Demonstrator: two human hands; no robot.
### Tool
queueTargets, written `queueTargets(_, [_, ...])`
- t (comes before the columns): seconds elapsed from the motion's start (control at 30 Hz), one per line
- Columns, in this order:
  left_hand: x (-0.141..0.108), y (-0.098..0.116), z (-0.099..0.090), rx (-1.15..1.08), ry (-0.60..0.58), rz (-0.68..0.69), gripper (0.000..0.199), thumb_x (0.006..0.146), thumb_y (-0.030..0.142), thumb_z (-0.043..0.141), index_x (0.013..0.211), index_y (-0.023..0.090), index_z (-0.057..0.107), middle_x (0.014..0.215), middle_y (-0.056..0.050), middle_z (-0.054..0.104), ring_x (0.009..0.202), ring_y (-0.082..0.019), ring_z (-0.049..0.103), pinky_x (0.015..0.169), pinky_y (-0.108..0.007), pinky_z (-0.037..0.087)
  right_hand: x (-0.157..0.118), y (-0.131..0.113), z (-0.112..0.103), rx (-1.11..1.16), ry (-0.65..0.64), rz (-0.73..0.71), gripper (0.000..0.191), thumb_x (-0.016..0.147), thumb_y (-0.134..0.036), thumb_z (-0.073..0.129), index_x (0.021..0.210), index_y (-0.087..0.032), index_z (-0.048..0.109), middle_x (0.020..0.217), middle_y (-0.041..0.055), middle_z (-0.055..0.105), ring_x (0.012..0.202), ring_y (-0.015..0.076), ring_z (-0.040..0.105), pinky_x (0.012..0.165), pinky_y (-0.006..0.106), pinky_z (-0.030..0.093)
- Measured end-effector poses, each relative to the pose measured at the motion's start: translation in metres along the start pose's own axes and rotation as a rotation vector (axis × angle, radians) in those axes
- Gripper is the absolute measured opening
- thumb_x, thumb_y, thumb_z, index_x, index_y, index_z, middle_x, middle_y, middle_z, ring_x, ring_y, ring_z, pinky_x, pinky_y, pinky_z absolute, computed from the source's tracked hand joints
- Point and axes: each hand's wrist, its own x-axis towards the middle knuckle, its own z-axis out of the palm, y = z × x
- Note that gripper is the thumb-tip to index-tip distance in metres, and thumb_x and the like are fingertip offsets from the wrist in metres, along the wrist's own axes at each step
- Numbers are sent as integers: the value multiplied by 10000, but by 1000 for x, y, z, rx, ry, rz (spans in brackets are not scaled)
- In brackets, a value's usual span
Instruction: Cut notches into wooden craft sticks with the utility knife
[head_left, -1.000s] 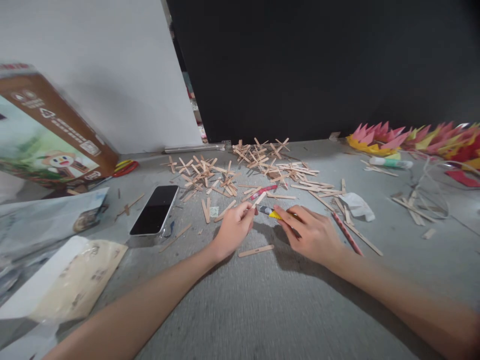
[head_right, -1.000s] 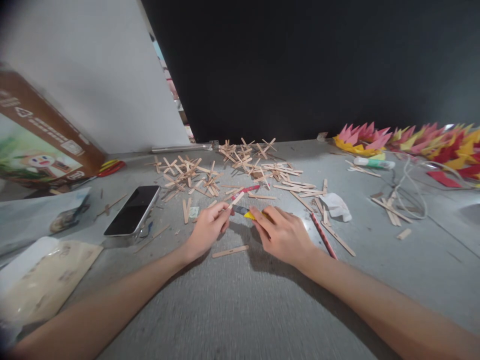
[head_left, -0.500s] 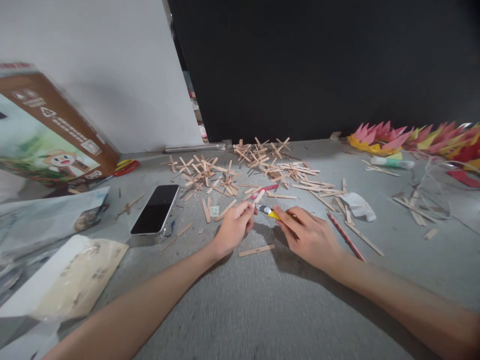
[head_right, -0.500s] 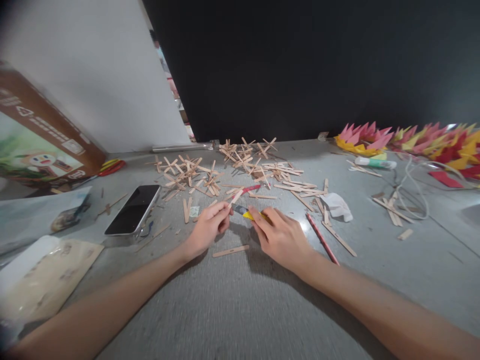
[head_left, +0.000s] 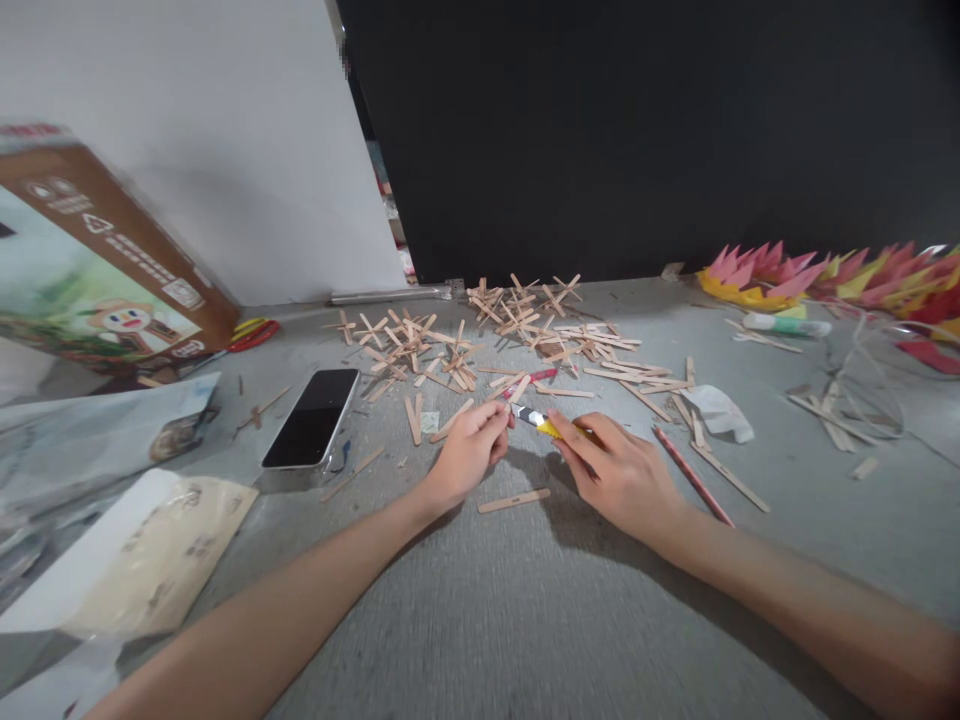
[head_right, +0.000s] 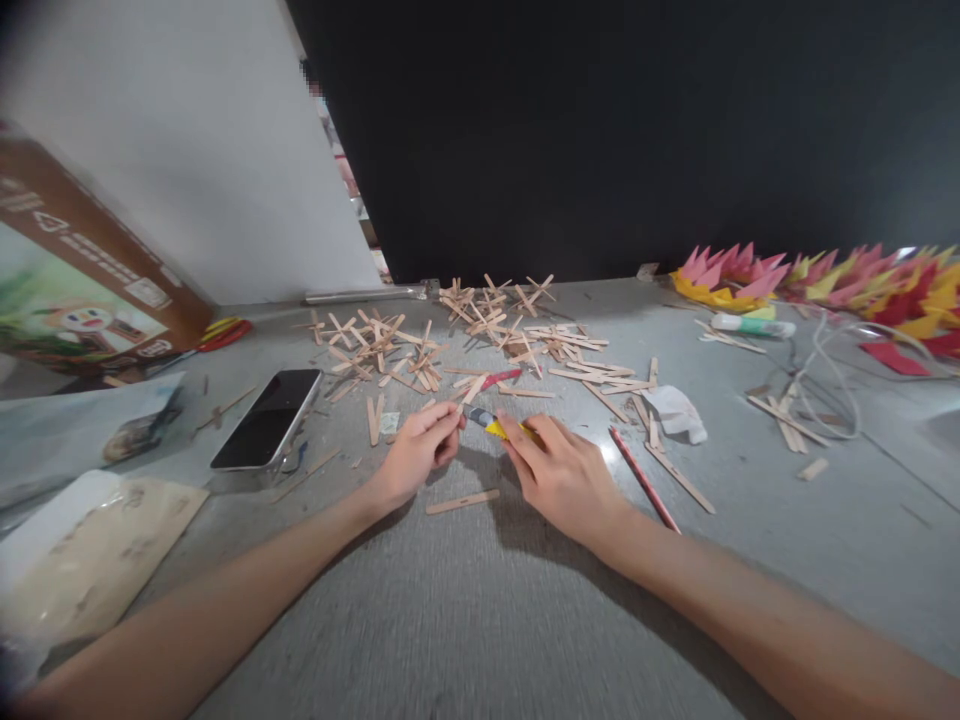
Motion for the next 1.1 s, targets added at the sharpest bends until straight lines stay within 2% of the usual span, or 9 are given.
queueTargets(0.17, [-4,2,2,53,-24,21,289,1007,438,476,846,205,531,473,86,413,459,-98,325,514,-226,274,6,19,3,37,58,146,411,1055,-256,549,1458,-241,628,952,77,699,760,183,661,596,288,470])
queueTargets(0.27, [-5,2,3,88,-45,38,313,1022,463,453,868,205,540,487,88,416,465,-100,328,521,-228,283,11,18,-1,247,43,211,408,1074,-277,504,1469,-238,598,1010,85,701,792,186,677,703,310,533])
queueTargets(0.37, [-6,1,3,164,-64,51,298,1028,431,441,875,203,557,499,89,408,467,-102,341,528,-231,296,13,11,-6,365,22,233,415,1058,-328,542,1457,-219,559,1117,107,706,924,223,706,806,348,561])
queueTargets(0.43, [-6,1,3,236,-69,75,276,1025,391,445,877,201,579,515,86,405,481,-105,366,542,-228,313,13,8,-6,371,35,223,352,1027,-361,600,1347,-214,597,1126,111,719,975,247,713,824,360,562])
queueTargets(0.5, [-7,0,3,308,-79,115,268,1024,366,445,884,199,602,545,77,415,513,-110,402,559,-226,332,11,8,-3,360,51,213,229,1011,-370,627,1186,-222,634,1024,91,735,910,241,716,782,349,559])
queueTargets(0.57, [-7,0,4,376,-100,171,278,1033,356,434,897,196,616,603,59,478,560,-113,449,585,-226,355,8,9,1,373,60,222,144,1009,-365,628,1065,-232,641,914,63,732,813,220,709,729,330,550])
queueTargets(0.63, [-8,-1,4,449,-129,217,277,1042,339,428,917,195,630,689,36,571,611,-115,501,625,-231,386,8,8,5,409,60,258,145,1003,-378,633,1040,-239,647,910,56,746,788,211,713,711,320,548])
queueTargets(0.87, [-11,1,6,615,-212,276,284,1052,291,426,1028,200,694,878,-34,732,779,-174,667,763,-280,491,15,-2,8,525,-55,393,261,947,-455,680,1114,-256,710,1058,90,786,925,262,746,818,372,560])
queueTargets(1.1, [-7,2,7,683,-173,281,308,1038,267,418,948,194,703,769,-5,689,681,-149,606,689,-268,426,22,-2,4,618,-167,570,258,937,-477,667,878,-232,726,791,20,734,712,190,631,676,306,454])
